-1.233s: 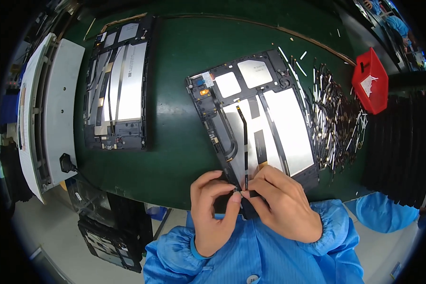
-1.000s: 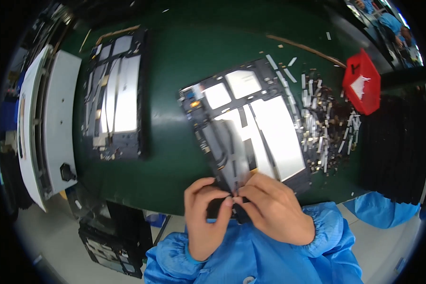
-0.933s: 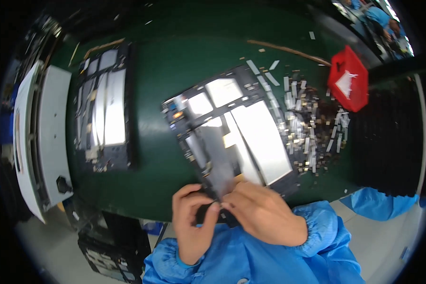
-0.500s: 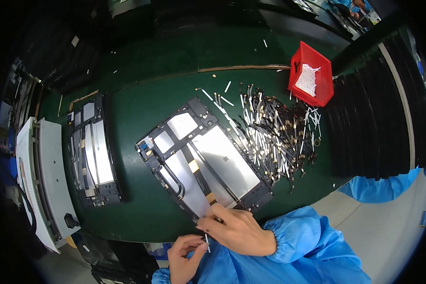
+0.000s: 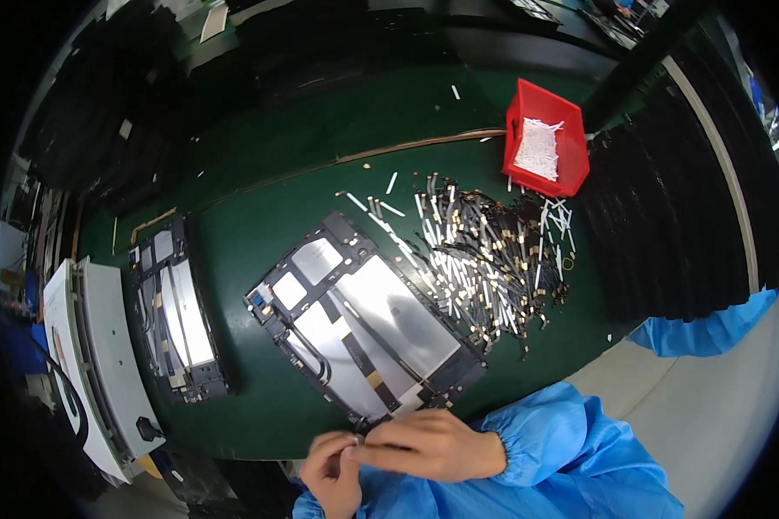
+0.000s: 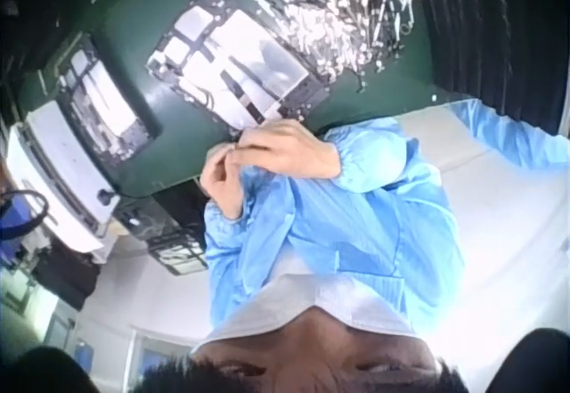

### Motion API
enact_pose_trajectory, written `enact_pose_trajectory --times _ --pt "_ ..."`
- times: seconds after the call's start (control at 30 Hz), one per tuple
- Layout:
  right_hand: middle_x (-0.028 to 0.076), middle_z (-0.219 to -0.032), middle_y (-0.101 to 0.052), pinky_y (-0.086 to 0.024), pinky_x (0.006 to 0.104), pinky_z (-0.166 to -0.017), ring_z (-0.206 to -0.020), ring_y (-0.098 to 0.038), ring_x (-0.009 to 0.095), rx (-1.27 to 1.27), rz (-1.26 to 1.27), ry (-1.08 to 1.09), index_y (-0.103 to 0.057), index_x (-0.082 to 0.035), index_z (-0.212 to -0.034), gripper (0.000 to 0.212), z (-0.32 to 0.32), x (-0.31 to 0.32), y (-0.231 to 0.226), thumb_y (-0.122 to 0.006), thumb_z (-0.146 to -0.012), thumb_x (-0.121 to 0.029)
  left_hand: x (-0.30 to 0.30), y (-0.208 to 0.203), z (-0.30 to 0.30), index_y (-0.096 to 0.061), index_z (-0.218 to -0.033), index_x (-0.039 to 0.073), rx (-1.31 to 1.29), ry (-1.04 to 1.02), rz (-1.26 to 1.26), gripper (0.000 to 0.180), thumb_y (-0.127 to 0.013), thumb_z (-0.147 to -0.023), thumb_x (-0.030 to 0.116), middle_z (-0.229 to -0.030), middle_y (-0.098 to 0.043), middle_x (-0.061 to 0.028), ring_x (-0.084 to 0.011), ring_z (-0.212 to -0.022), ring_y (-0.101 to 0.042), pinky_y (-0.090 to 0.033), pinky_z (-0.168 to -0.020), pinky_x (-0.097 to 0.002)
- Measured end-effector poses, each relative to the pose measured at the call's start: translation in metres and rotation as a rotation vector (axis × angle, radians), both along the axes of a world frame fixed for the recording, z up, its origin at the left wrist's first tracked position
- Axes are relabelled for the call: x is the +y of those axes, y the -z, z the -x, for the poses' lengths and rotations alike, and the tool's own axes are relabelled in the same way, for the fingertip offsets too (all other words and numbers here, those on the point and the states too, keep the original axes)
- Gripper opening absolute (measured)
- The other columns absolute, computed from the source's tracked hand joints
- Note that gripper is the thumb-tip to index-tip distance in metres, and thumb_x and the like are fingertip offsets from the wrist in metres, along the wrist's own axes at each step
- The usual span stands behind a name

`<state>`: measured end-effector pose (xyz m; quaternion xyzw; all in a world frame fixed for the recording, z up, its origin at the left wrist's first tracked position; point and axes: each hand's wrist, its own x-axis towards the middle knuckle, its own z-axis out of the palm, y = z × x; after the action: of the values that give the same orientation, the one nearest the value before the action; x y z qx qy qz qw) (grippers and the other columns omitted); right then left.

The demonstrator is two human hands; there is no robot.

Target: The person assembles internal components of tablet-like electronic devices by applying adhesive tape and positioning internal cables within a tablet housing, using tweezers to manipulate the small parts.

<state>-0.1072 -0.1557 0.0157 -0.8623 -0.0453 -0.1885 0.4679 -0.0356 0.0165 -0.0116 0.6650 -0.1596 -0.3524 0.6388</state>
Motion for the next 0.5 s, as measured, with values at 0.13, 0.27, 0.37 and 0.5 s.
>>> enact_pose_trajectory --times 0.13,0.27,0.37,0.5 --pt "0.005 -0.091 -0.055 -0.048 0.0281 -0.054 -0.066 -0.060 0.017 -0.126 0.126 0.005 -0.060 -0.003 -0.095 0.026 0.005 -0.018 -0.030 -0.058 -0.070 -0.010 -0.026 -0.015 -0.015 -0.057 -0.091 -0.002 -1.048 0.095 0.043 0.015 -0.063 -0.078 -0.001 -0.078 -0.066 -0.0132 -0.0230 -0.079 -0.064 -0.047 -0.080 -0.0382" --pt "0.012 -0.083 -0.067 -0.052 0.0282 -0.066 -0.073 -0.065 0.019 -0.128 0.345 0.902 -0.067 -0.002 -0.090 0.016 0.007 -0.120 -0.059 -0.059 -0.077 0.001 -0.027 -0.008 -0.025 -0.067 -0.089 0.010 -1.151 0.167 -0.037 0.022 -0.069 -0.068 0.002 -0.085 -0.070 -0.0013 -0.0204 -0.087 -0.065 -0.042 -0.088 -0.0378" --pt "0.013 -0.095 -0.066 -0.047 0.0258 -0.070 -0.081 -0.062 0.020 -0.029 0.293 1.107 -0.065 0.003 -0.096 0.015 0.013 -0.208 -0.047 -0.060 -0.084 -0.004 -0.028 -0.001 -0.029 -0.056 -0.098 0.006 -0.813 0.000 0.059 0.024 -0.065 -0.077 0.000 -0.082 -0.070 -0.0080 -0.0254 -0.094 -0.065 -0.037 -0.098 -0.0415" --pt "0.013 -0.102 -0.055 -0.044 0.0277 -0.073 -0.083 -0.056 0.018 0.124 0.269 0.951 -0.062 0.002 -0.107 0.025 0.003 -0.191 -0.044 -0.062 -0.084 -0.008 -0.027 0.012 -0.036 -0.053 -0.093 0.004 -0.539 -0.096 0.236 0.020 -0.067 -0.078 0.002 -0.087 -0.069 -0.0126 -0.0346 -0.106 -0.059 -0.031 -0.103 -0.0456"
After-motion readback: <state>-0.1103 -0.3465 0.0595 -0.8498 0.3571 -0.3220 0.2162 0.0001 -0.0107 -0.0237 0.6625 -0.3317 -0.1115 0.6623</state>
